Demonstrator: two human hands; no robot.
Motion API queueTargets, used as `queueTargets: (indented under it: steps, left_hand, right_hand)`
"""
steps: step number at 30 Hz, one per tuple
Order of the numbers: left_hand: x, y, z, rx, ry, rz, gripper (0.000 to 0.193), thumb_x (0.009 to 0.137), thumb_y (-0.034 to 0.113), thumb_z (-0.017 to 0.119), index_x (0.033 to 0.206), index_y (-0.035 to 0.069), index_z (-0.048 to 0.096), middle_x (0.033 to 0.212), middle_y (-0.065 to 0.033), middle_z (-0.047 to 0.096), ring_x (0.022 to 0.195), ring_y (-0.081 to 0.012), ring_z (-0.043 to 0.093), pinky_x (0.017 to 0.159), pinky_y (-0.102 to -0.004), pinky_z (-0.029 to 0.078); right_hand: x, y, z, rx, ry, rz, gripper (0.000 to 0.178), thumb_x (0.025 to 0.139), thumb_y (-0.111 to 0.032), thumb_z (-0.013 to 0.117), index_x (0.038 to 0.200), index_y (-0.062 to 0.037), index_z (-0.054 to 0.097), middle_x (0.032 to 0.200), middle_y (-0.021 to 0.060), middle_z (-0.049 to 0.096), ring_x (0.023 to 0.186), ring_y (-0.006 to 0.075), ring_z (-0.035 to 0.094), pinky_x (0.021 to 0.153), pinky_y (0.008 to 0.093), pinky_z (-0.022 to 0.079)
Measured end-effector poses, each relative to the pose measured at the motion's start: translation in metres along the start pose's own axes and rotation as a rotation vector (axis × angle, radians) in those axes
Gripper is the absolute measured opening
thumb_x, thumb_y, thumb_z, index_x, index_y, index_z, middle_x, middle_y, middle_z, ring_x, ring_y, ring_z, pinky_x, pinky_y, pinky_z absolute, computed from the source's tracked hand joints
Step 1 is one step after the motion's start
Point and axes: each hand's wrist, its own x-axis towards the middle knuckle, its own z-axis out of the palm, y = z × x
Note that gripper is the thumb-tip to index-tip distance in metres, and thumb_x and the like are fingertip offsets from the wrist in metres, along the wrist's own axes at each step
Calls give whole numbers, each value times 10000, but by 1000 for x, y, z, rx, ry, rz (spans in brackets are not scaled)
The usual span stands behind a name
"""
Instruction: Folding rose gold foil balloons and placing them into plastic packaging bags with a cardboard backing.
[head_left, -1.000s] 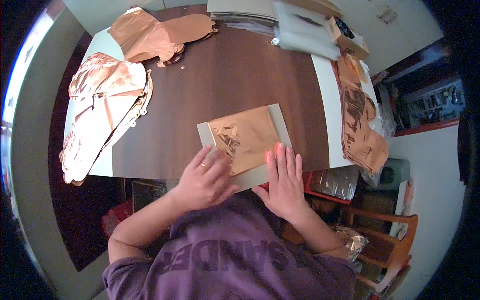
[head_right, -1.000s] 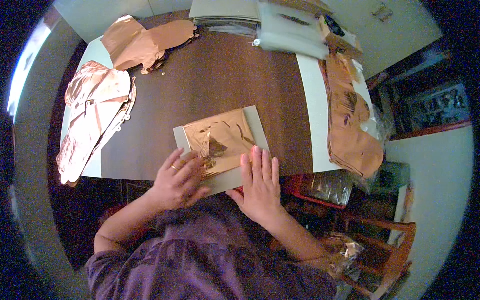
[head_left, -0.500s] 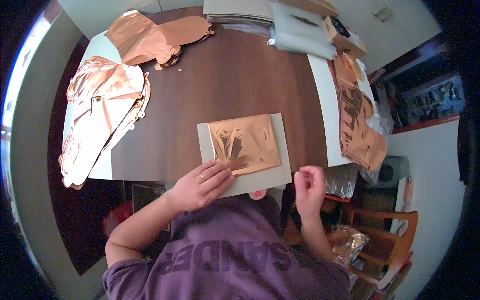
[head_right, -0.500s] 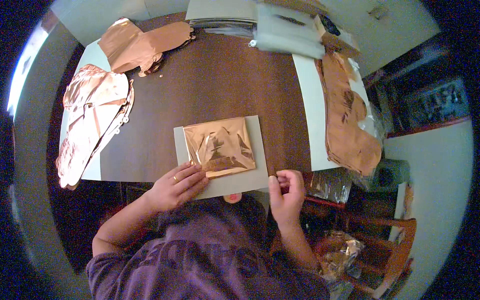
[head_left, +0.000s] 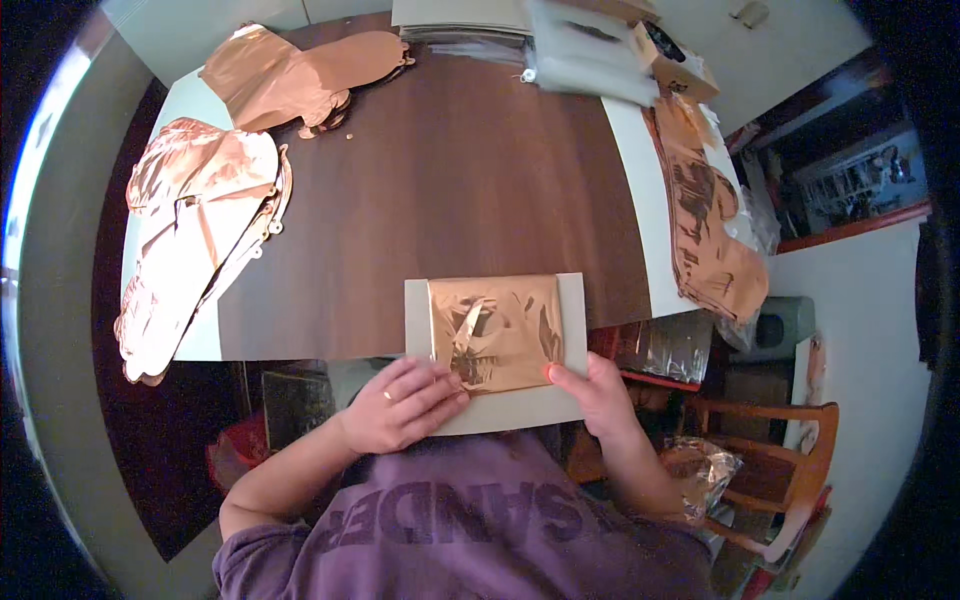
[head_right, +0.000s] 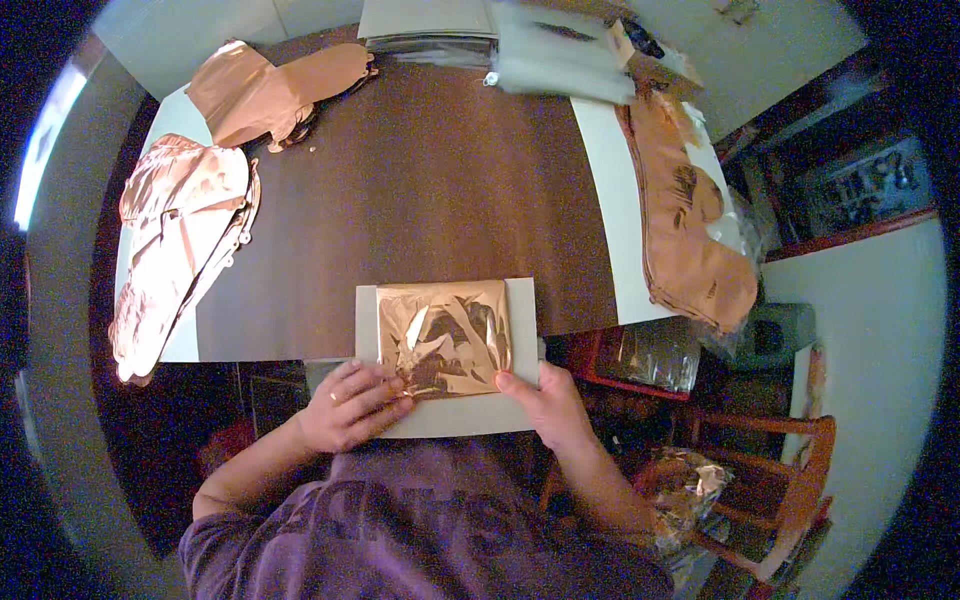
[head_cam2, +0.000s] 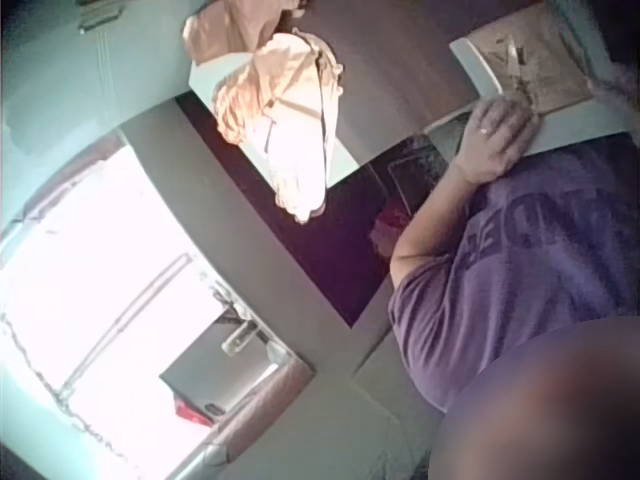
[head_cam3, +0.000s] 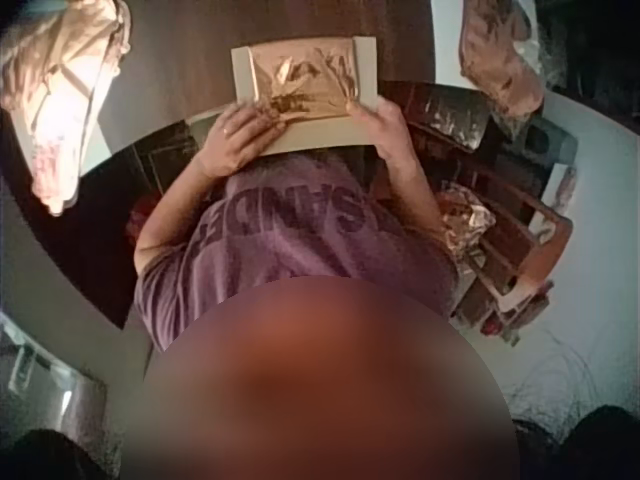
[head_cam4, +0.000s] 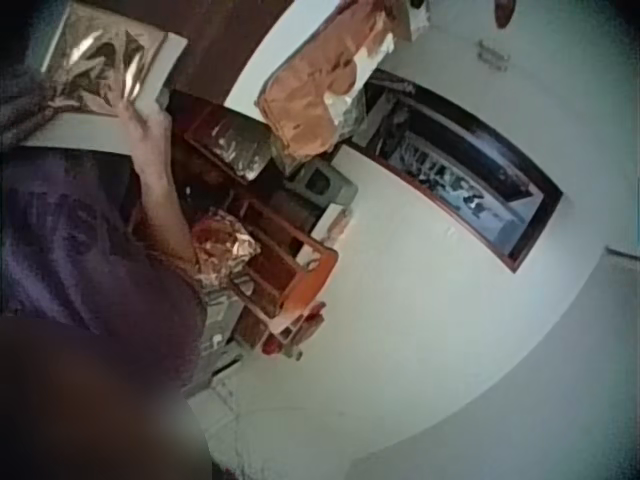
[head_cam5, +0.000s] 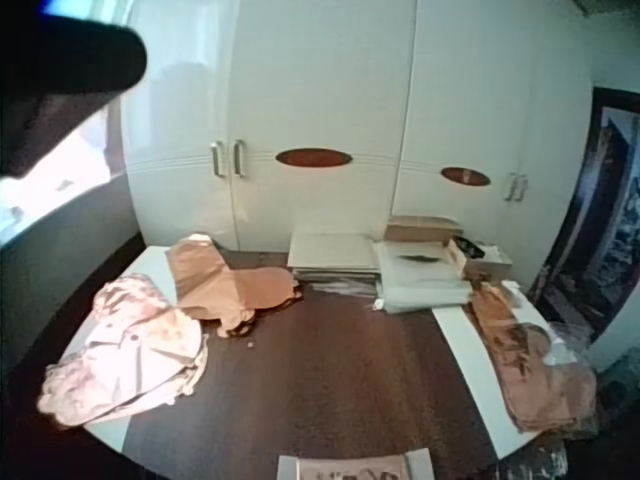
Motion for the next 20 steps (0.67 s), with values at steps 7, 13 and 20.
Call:
queueTargets:
  steps: [7,13,20]
  left_hand:
    - [-9,24,-21,-1150,573,-1123,801,845,62,616,1505,64,162,1281,-173,481,1033,-209,559,914,-366,453]
    - [45,2,-48,-1042,637,-1084,884,852,46,689,1505,-6,96,1346,-130,435,1145,-174,524,1005,-320,420]
    - [75,10,-100,-530,630,-570,934,872,2,648,1529,73,-12,1516,-224,235,1228,-315,531,986,-435,471]
  right_hand:
    - [-13,-9,4,168,-38,-153,187,897,-176,696,1005,-25,679,921,3,689,802,70,611,740,255,503]
    - [-19,-21,11,56,-112,-234,133,870,-106,719,976,-31,688,906,6,701,823,82,631,746,261,514]
    - [-28,-48,5,-74,-45,-604,175,818,-110,771,954,-30,695,859,40,708,764,111,648,707,273,524]
